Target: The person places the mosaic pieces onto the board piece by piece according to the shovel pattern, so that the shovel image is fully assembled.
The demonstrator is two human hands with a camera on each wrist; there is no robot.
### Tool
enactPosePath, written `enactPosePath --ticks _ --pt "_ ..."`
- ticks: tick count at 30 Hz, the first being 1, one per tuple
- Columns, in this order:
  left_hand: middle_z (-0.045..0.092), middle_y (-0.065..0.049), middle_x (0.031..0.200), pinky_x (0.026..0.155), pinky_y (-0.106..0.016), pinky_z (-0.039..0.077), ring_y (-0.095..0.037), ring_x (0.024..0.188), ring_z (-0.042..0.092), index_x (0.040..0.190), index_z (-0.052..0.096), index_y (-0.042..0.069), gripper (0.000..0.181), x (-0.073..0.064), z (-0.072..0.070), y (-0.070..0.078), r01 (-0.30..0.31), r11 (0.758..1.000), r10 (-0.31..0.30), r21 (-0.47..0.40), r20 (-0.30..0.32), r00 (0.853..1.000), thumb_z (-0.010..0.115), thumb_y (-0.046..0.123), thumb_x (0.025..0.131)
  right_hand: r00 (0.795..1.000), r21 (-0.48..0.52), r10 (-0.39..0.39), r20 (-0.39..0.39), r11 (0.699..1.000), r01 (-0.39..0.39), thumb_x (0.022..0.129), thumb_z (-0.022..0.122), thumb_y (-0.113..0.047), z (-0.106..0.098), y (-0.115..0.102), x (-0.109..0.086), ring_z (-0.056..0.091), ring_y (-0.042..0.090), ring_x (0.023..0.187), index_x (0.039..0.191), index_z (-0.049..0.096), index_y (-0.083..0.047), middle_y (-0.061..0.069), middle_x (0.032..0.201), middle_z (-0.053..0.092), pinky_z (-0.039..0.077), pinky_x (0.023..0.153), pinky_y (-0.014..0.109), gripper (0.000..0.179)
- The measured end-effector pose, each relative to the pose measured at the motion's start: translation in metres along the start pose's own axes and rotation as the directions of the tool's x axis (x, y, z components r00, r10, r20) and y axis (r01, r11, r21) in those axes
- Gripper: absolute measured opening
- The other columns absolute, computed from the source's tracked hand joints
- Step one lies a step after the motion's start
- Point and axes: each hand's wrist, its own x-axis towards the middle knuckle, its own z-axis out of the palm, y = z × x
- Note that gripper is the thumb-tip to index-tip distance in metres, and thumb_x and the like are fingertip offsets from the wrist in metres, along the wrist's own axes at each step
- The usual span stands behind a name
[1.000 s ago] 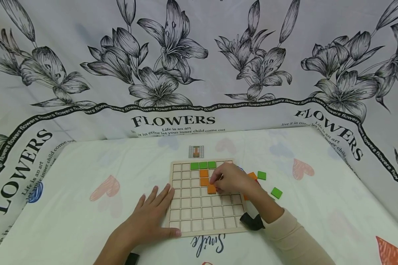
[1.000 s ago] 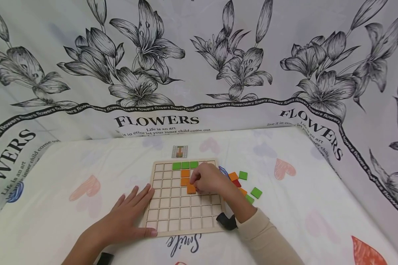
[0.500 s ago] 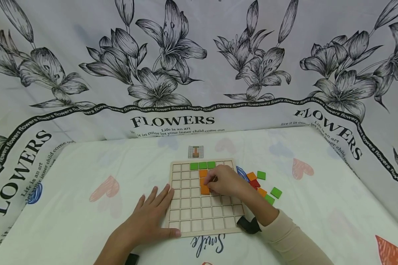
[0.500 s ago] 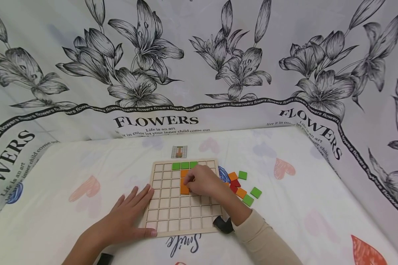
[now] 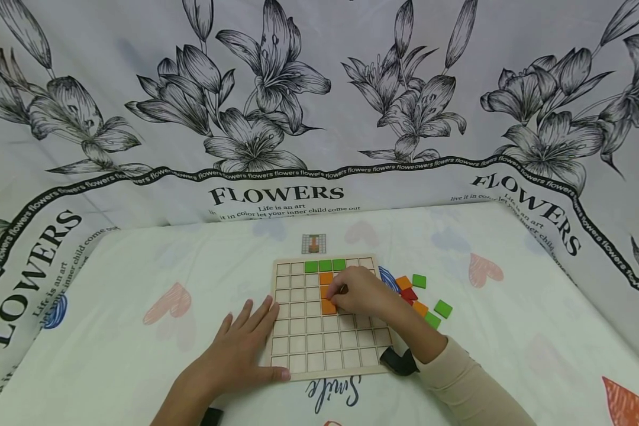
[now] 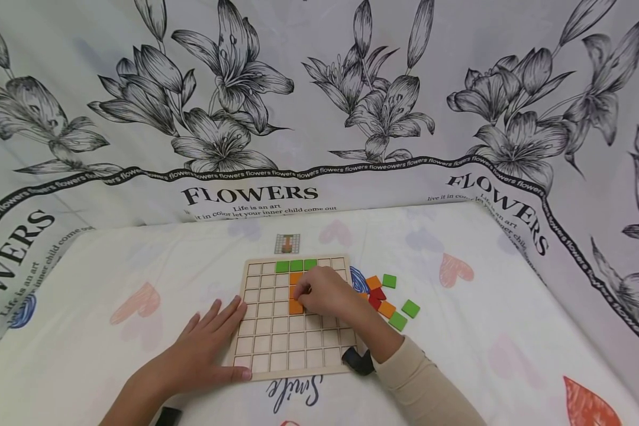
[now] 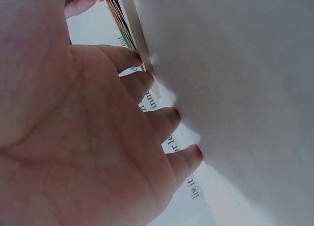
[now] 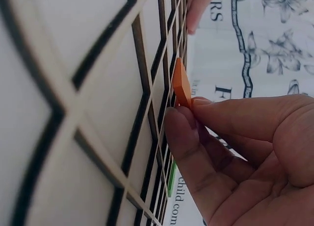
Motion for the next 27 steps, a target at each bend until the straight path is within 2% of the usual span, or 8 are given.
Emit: enactPosePath --ticks 6,11,16,20,22,24,27 --pt "0.019 -0.004 0.166 0.113 -0.069 0.013 -0.042 0.15 0.013 0.159 0.029 0.013 0.119 0.0 0.0 0.0 0.004 1.0 -0.004 -0.003 -0.002 1.0 0.063 0.084 0.07 1.0 0.01 -0.022 0.02 1.0 0.022 0.091 0.072 -0.007 -0.006 0.005 0.001 0.059 0.012 0.085 0.085 0.079 -0.015 -0.008 0.087 0.071 0.052 0.075 0.033 0.013" --pt "0.019 -0.004 0.166 0.113 -0.069 0.013 -0.042 0.15 0.013 0.16 0.029 0.013 0.118 0.0 0.0 0.0 0.001 1.0 -0.001 -0.002 -0.005 1.0 0.064 0.083 0.071 0.999 -0.026 -0.007 0.034 1.0 0.008 0.092 0.071 -0.007 -0.033 0.015 -0.004 0.062 0.013 0.086 0.091 0.08 -0.012 -0.003 0.092 0.072 0.053 0.076 0.033 0.009" --pt "0.019 -0.005 0.166 0.113 -0.069 0.013 -0.042 0.15 0.013 0.159 0.029 0.012 0.118 0.0 0.0 0.001 -0.004 1.0 0.004 -0.003 -0.006 1.0 0.064 0.082 0.071 0.992 -0.15 0.124 0.027 0.982 -0.119 0.091 0.07 -0.006 -0.066 0.03 -0.014 0.062 0.019 0.081 0.096 0.077 -0.005 0.003 0.093 0.07 0.055 0.073 0.036 0.009" --pt "0.02 -0.005 0.166 0.112 -0.069 0.013 -0.042 0.15 0.013 0.159 0.029 0.012 0.117 0.001 -0.001 0.002 -0.007 1.0 0.007 -0.004 -0.006 1.0 0.065 0.081 0.072 0.959 -0.247 0.283 0.012 0.93 -0.271 0.087 0.073 -0.008 -0.085 0.043 -0.021 0.06 0.024 0.081 0.099 0.075 -0.002 0.008 0.093 0.068 0.056 0.071 0.04 0.013" --pt "0.02 -0.005 0.166 0.112 -0.069 0.013 -0.042 0.15 0.013 0.159 0.029 0.012 0.117 0.001 -0.001 0.003 -0.005 1.0 0.005 -0.006 -0.003 1.0 0.066 0.08 0.072 0.94 -0.259 0.341 0.013 0.909 -0.326 0.085 0.076 -0.009 -0.089 0.048 -0.024 0.06 0.026 0.08 0.1 0.074 -0.001 0.01 0.092 0.067 0.056 0.071 0.042 0.017" --pt "0.02 -0.005 0.166 0.113 -0.069 0.013 -0.042 0.15 0.013 0.159 0.029 0.012 0.117 0.001 -0.001 0.003 0.003 1.0 -0.003 -0.005 0.003 1.0 0.066 0.081 0.071 0.93 -0.262 0.366 0.017 0.9 -0.349 0.084 0.078 -0.011 -0.09 0.052 -0.025 0.06 0.026 0.08 0.098 0.074 -0.002 0.01 0.091 0.066 0.055 0.071 0.042 0.018" --pt "0.02 -0.005 0.166 0.113 -0.069 0.013 -0.042 0.15 0.013 0.159 0.029 0.012 0.118 0.001 0.0 0.002 0.012 1.0 -0.012 0.0 0.009 1.0 0.065 0.081 0.07 0.931 -0.267 0.364 0.025 0.9 -0.345 0.084 0.079 -0.014 -0.087 0.057 -0.025 0.059 0.025 0.077 0.09 0.072 -0.004 0.007 0.084 0.065 0.054 0.067 0.04 0.014"
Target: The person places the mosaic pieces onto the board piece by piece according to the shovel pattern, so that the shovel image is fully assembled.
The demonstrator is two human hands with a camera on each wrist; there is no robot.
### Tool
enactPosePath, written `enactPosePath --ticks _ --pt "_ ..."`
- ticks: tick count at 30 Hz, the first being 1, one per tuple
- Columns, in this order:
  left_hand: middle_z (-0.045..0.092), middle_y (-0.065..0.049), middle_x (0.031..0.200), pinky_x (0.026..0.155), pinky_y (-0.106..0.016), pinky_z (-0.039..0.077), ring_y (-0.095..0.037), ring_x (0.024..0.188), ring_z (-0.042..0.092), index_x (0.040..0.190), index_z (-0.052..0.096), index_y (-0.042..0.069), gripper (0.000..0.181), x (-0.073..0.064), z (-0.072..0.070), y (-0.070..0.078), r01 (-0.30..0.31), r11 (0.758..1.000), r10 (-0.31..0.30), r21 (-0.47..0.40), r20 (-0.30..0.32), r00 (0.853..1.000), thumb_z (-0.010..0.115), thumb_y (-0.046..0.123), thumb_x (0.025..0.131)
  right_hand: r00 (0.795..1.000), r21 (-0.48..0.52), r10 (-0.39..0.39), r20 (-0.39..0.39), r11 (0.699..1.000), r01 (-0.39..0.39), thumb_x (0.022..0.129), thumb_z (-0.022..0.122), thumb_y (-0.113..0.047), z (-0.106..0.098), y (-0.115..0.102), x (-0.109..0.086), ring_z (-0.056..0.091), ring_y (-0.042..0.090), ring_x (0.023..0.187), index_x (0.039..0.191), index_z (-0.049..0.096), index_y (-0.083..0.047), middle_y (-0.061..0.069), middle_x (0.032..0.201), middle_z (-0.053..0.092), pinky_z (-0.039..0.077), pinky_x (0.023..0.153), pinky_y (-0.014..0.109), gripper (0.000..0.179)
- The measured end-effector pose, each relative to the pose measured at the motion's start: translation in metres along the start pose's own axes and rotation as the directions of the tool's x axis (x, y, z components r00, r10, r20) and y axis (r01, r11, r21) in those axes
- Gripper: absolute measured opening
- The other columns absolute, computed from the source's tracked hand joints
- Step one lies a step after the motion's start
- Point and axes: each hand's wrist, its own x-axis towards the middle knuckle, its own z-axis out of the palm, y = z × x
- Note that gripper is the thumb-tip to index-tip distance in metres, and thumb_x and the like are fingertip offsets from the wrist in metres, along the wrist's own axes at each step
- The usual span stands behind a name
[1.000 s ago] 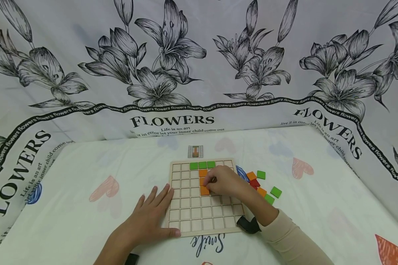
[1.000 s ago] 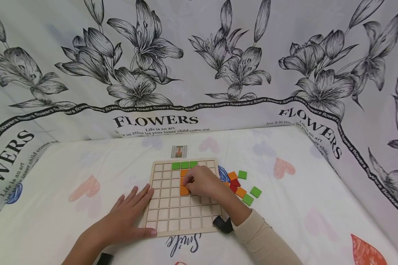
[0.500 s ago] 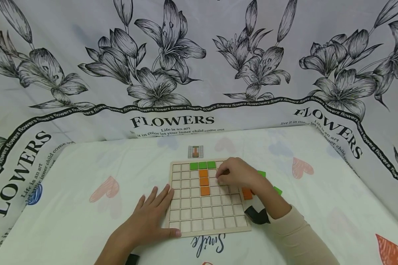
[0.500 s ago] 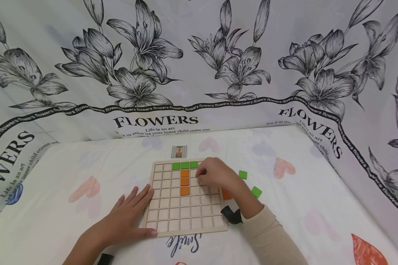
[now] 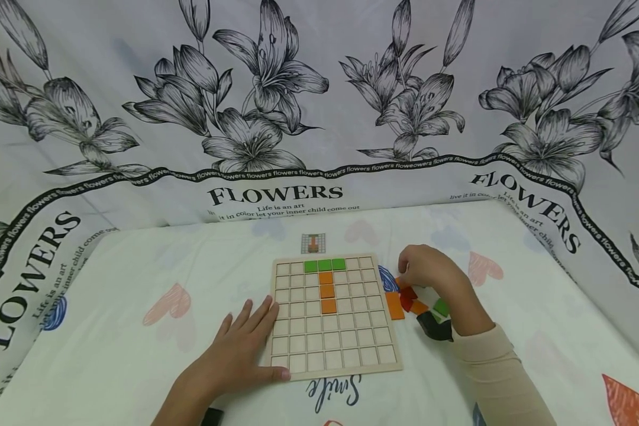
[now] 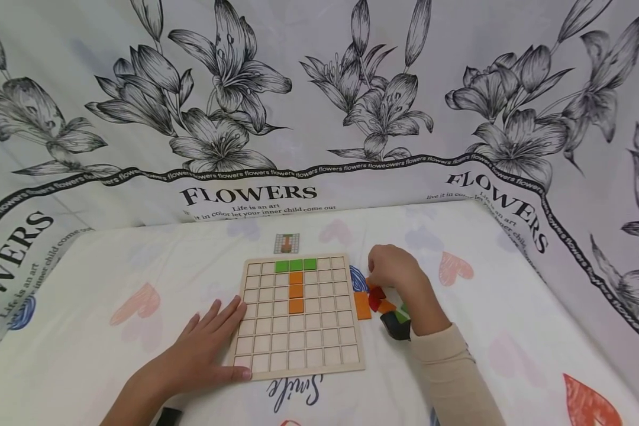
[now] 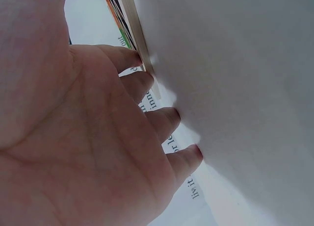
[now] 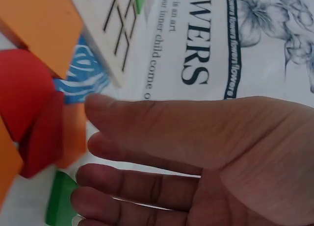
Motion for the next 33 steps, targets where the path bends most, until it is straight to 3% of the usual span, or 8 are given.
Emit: enactPosePath --ticks 4,7,11,19,33 --pt "0.02 -0.005 0.166 0.113 -0.069 0.013 -0.042 0.15 0.013 0.159 0.03 0.013 0.119 0.0 0.0 -0.001 0.0 1.0 0.0 0.006 -0.001 1.0 0.063 0.083 0.07 0.999 -0.044 -0.023 -0.026 0.999 0.022 0.082 0.079 -0.012 0.007 -0.001 0.003 0.057 0.024 0.072 0.082 0.069 -0.006 0.005 0.077 0.062 0.053 0.063 0.037 0.012" --pt "0.02 -0.006 0.166 0.112 -0.07 0.013 -0.042 0.15 0.013 0.159 0.03 0.011 0.118 -0.001 0.0 -0.001 -0.015 1.0 0.015 0.0 -0.008 1.0 0.064 0.082 0.071 0.999 -0.059 -0.028 -0.044 0.998 0.026 0.081 0.077 -0.006 0.01 -0.004 0.005 0.057 0.023 0.071 0.084 0.069 -0.005 0.005 0.078 0.063 0.053 0.064 0.037 0.008" --pt "0.02 -0.007 0.166 0.111 -0.071 0.014 -0.043 0.149 0.013 0.159 0.03 0.009 0.116 -0.002 -0.001 -0.001 -0.037 0.999 0.037 -0.002 -0.019 0.999 0.065 0.079 0.073 0.999 -0.045 -0.016 -0.041 0.999 0.014 0.081 0.072 0.0 0.013 -0.009 0.007 0.056 0.023 0.071 0.089 0.07 -0.004 0.006 0.082 0.063 0.052 0.063 0.034 0.01" --pt "0.02 -0.007 0.165 0.111 -0.07 0.015 -0.042 0.149 0.014 0.159 0.03 0.009 0.116 -0.002 -0.001 -0.002 -0.037 0.999 0.037 -0.005 -0.021 0.999 0.065 0.08 0.073 0.999 0.0 -0.014 -0.048 1.0 0.014 0.079 0.071 0.003 0.015 -0.012 0.007 0.056 0.021 0.063 0.08 0.067 -0.004 0.006 0.073 0.06 0.05 0.055 0.031 0.009" --pt "0.02 -0.008 0.165 0.111 -0.071 0.014 -0.043 0.149 0.014 0.159 0.03 0.009 0.116 -0.003 -0.001 -0.001 -0.038 0.999 0.038 -0.001 -0.03 0.999 0.064 0.08 0.073 0.997 -0.02 -0.025 -0.068 1.0 0.024 0.081 0.073 -0.002 0.015 -0.015 0.009 0.056 0.023 0.07 0.091 0.069 -0.002 0.008 0.082 0.063 0.049 0.059 0.032 0.011"
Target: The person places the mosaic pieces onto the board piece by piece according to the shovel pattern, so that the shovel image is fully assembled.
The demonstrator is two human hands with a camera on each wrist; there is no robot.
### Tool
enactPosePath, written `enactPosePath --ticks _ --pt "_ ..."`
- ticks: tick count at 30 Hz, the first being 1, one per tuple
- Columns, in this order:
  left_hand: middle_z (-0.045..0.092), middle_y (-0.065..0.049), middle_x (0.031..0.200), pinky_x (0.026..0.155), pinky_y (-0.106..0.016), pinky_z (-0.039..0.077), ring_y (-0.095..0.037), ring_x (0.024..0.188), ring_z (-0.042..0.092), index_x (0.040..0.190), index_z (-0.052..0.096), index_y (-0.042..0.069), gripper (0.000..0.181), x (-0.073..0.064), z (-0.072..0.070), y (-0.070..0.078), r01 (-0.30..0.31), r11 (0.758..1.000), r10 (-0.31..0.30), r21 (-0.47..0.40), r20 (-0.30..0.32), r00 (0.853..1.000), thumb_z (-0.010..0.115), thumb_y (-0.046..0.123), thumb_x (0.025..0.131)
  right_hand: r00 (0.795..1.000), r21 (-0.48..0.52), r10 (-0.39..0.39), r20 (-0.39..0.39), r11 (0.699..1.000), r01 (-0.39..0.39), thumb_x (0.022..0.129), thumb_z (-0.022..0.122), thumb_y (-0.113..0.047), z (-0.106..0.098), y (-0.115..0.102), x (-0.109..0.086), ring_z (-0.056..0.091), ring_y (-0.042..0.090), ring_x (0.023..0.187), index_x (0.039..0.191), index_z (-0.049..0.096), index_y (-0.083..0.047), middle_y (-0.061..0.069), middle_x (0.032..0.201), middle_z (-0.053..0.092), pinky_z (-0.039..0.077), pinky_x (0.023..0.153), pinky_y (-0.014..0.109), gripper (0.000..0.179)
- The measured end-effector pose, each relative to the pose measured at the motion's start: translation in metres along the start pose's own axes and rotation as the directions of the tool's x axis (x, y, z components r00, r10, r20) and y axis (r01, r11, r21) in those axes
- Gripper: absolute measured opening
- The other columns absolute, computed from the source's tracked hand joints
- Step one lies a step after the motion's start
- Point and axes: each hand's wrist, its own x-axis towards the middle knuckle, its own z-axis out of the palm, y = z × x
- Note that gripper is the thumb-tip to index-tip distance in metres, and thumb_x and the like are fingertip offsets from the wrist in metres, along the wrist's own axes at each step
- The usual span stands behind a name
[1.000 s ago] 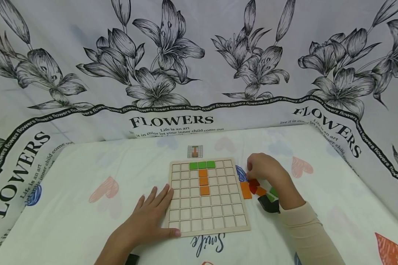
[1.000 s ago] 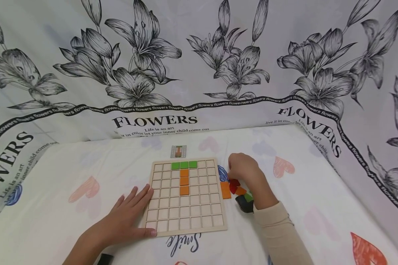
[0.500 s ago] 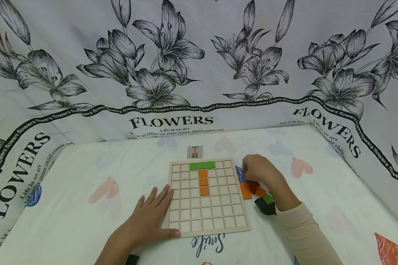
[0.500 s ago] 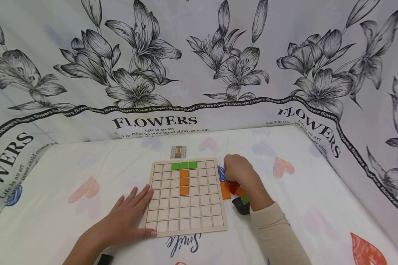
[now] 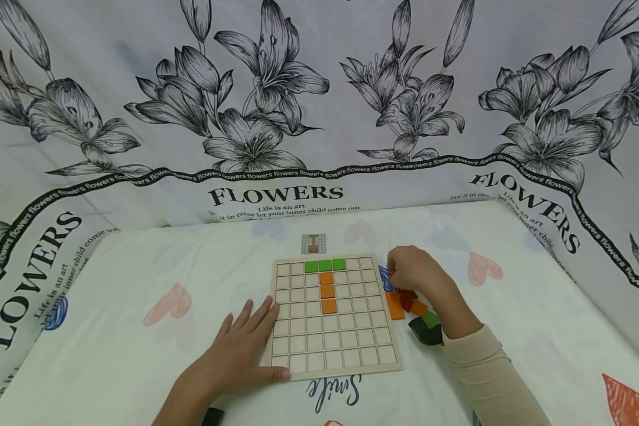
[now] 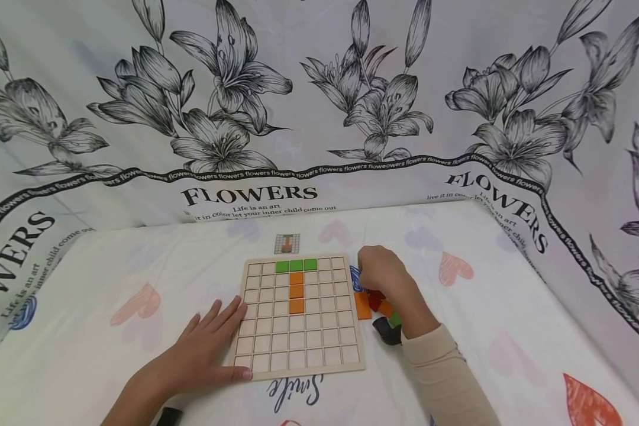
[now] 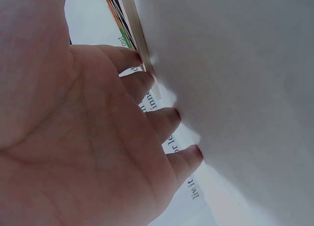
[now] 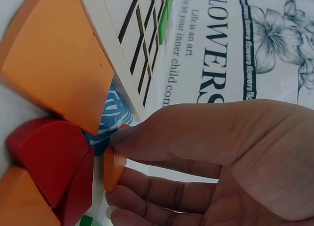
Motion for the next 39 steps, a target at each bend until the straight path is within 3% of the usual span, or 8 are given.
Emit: enactPosePath --ticks 10,18,27,34,39 --pt "0.019 -0.007 0.166 0.112 -0.07 0.013 -0.043 0.149 0.013 0.159 0.029 0.01 0.118 0.001 0.001 -0.001 0.006 1.0 -0.006 -0.008 0.003 1.0 0.063 0.082 0.072 0.997 -0.02 -0.078 -0.026 0.997 0.077 0.08 0.077 -0.01 0.001 -0.003 -0.003 0.056 0.023 0.074 0.091 0.069 -0.007 0.004 0.086 0.064 0.052 0.067 0.038 0.013" --pt "0.019 -0.007 0.166 0.112 -0.07 0.013 -0.043 0.149 0.013 0.159 0.029 0.01 0.117 0.0 0.0 0.0 0.001 1.0 -0.001 -0.013 0.001 1.0 0.063 0.081 0.073 0.987 0.157 -0.162 0.019 0.975 0.157 0.085 0.076 -0.002 0.003 0.0 0.003 0.057 0.022 0.078 0.09 0.072 -0.009 0.003 0.089 0.064 0.053 0.07 0.035 0.009" --pt "0.02 -0.006 0.166 0.112 -0.071 0.013 -0.043 0.149 0.014 0.159 0.03 0.01 0.117 0.0 0.0 0.0 0.015 1.0 -0.015 -0.01 0.011 1.0 0.065 0.08 0.072 0.988 0.416 -0.152 0.002 0.899 0.138 0.092 0.07 0.0 0.004 0.005 0.008 0.065 0.021 0.083 0.1 0.077 -0.003 0.005 0.094 0.071 0.057 0.078 0.036 0.012" --pt "0.02 -0.006 0.166 0.112 -0.07 0.013 -0.043 0.149 0.013 0.159 0.03 0.01 0.117 0.0 0.0 0.0 0.012 1.0 -0.012 -0.009 0.011 1.0 0.066 0.08 0.072 0.985 0.579 -0.17 0.045 0.808 0.113 0.091 0.072 -0.003 0.01 -0.002 0.011 0.069 0.022 0.078 0.098 0.076 -0.002 0.007 0.093 0.073 0.058 0.077 0.036 0.008" --pt "0.02 -0.006 0.166 0.112 -0.07 0.013 -0.043 0.149 0.013 0.159 0.03 0.011 0.117 0.001 0.001 0.0 0.014 1.0 -0.014 -0.007 0.013 1.0 0.065 0.081 0.072 0.977 0.695 -0.198 0.082 0.714 0.086 0.089 0.075 -0.005 0.019 -0.011 0.011 0.073 0.027 0.079 0.095 0.076 -0.001 0.01 0.093 0.073 0.059 0.078 0.038 0.007"
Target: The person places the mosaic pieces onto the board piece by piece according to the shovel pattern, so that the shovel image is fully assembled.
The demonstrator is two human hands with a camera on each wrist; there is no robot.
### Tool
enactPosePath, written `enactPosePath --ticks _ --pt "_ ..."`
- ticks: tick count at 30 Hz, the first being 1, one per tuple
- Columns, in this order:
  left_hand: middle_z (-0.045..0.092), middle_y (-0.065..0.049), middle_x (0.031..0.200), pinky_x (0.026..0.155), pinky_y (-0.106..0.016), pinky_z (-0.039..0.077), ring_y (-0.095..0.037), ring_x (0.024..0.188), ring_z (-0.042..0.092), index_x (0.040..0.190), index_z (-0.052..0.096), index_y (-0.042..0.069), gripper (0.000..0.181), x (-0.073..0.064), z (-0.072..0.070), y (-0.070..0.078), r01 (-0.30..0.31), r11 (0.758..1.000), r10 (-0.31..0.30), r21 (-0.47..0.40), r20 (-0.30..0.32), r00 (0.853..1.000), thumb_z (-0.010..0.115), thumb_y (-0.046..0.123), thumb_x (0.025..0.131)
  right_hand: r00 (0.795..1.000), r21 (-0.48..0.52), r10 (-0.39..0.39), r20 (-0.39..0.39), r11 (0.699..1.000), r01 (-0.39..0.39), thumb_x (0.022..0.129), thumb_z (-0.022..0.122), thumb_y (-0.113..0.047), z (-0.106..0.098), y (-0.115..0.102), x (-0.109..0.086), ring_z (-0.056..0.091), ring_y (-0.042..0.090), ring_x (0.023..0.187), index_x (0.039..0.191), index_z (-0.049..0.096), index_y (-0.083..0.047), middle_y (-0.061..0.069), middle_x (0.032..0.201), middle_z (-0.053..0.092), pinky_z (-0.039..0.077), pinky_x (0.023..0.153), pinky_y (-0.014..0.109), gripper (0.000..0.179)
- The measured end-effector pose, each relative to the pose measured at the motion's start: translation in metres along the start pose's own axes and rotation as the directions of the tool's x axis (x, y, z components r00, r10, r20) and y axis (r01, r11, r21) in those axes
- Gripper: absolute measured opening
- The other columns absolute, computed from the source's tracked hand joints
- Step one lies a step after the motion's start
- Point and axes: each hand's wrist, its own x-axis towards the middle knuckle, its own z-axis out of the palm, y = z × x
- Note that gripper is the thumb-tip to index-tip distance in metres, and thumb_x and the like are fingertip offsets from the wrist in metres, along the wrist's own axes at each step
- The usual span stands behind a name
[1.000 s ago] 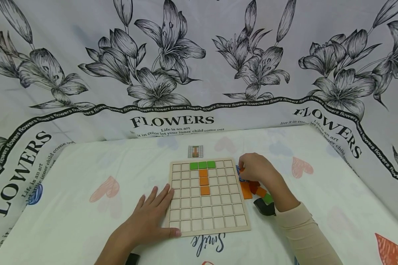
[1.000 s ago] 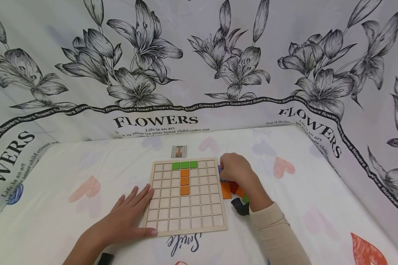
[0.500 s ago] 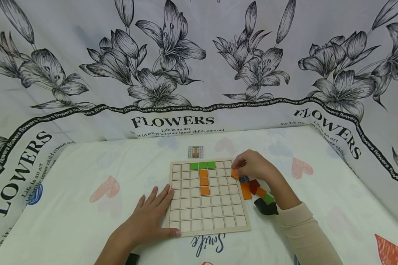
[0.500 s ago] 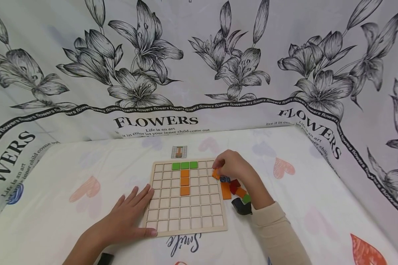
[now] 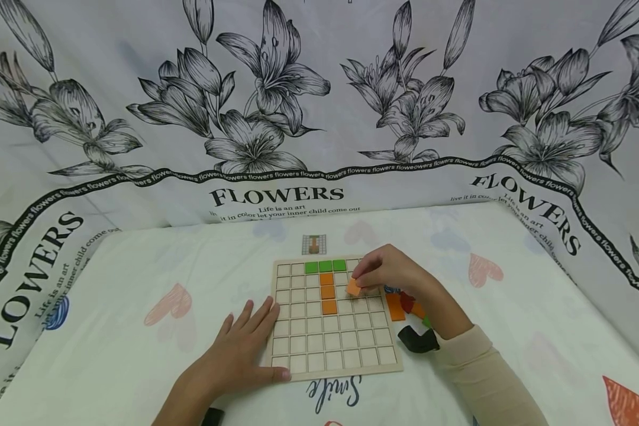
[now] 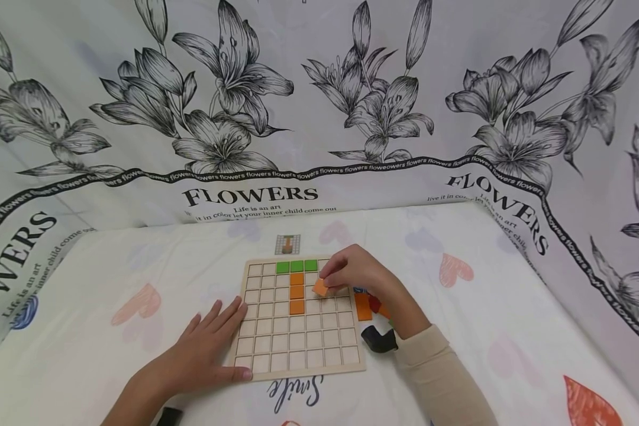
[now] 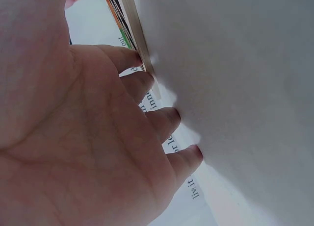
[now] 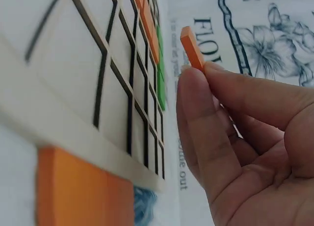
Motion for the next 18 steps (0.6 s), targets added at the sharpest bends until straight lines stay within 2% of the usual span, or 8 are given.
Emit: enactPosePath --ticks 2,4,12,18 --pt "0.02 -0.006 0.166 0.112 -0.07 0.013 -0.043 0.15 0.013 0.159 0.03 0.011 0.117 0.0 0.0 0.0 0.0 1.0 0.0 -0.001 0.002 1.0 0.065 0.081 0.072 1.0 0.061 -0.013 0.02 0.998 0.012 0.087 0.077 -0.003 0.006 0.0 0.001 0.073 0.029 0.079 0.095 0.075 0.001 0.012 0.093 0.072 0.059 0.078 0.039 0.009" --pt "0.019 -0.005 0.166 0.112 -0.07 0.013 -0.042 0.15 0.013 0.159 0.029 0.011 0.117 0.0 0.0 0.0 -0.001 1.0 0.001 0.001 0.006 1.0 0.065 0.08 0.073 0.999 0.081 -0.027 0.027 0.996 0.024 0.085 0.078 -0.003 0.012 0.0 0.002 0.072 0.028 0.078 0.095 0.074 0.002 0.012 0.09 0.072 0.059 0.077 0.039 0.012" --pt "0.018 -0.004 0.166 0.112 -0.069 0.013 -0.042 0.15 0.012 0.16 0.028 0.012 0.117 0.0 0.0 0.0 0.009 1.0 -0.009 0.013 0.016 1.0 0.064 0.082 0.072 0.996 0.016 -0.074 0.054 0.997 0.073 0.081 0.082 -0.006 0.033 -0.004 0.006 0.072 0.025 0.074 0.101 0.072 0.0 0.008 0.082 0.075 0.056 0.073 0.035 0.023" --pt "0.017 -0.003 0.166 0.113 -0.069 0.012 -0.041 0.15 0.011 0.16 0.028 0.013 0.117 0.0 0.0 0.0 0.011 1.0 -0.011 0.007 0.02 1.0 0.062 0.083 0.072 0.996 0.076 -0.049 0.08 0.996 0.043 0.078 0.083 -0.004 0.049 -0.004 0.008 0.073 0.025 0.072 0.097 0.071 0.001 0.01 0.081 0.074 0.059 0.07 0.036 0.023"
